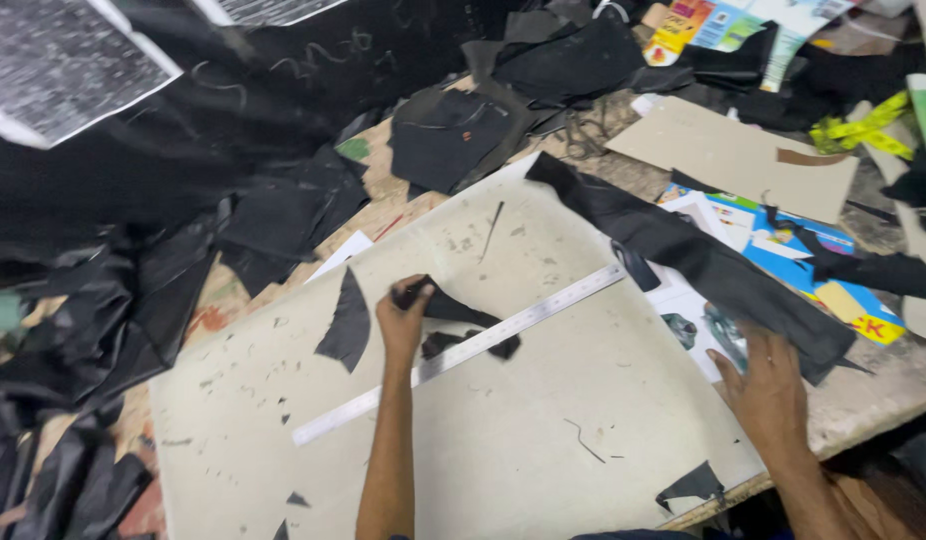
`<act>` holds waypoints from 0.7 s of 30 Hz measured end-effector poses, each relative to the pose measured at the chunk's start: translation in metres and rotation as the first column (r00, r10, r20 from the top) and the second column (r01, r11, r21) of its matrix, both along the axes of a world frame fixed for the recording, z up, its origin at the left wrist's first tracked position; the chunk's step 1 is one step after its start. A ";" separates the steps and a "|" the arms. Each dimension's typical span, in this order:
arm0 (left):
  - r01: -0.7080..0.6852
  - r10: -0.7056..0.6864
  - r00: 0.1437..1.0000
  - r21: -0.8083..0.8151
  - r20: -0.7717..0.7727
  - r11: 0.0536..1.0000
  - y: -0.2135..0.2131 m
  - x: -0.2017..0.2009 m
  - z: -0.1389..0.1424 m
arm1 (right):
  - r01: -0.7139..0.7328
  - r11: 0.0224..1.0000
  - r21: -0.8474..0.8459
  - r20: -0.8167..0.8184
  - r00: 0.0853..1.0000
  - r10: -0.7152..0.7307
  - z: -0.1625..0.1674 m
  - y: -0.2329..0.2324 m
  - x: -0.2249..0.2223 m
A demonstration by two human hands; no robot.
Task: The person uses a metal ruler and a rotary cutter to cut black fabric on a worktable. They measure and trim multiple pieces, then stack the cut sections. A second person briefly assists by handing over a fabric piece.
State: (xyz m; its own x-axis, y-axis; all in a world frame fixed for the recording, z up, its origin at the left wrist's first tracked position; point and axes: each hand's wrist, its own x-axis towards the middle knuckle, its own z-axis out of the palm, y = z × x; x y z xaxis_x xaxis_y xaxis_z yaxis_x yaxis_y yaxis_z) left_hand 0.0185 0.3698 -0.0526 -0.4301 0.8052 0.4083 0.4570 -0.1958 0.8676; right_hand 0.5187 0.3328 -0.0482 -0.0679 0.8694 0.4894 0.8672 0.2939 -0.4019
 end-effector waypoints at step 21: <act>-0.293 0.196 0.948 -0.446 -0.252 0.846 -0.049 -0.060 0.035 | -0.785 0.473 -0.399 -0.074 0.542 0.837 -0.010 -0.094 -0.142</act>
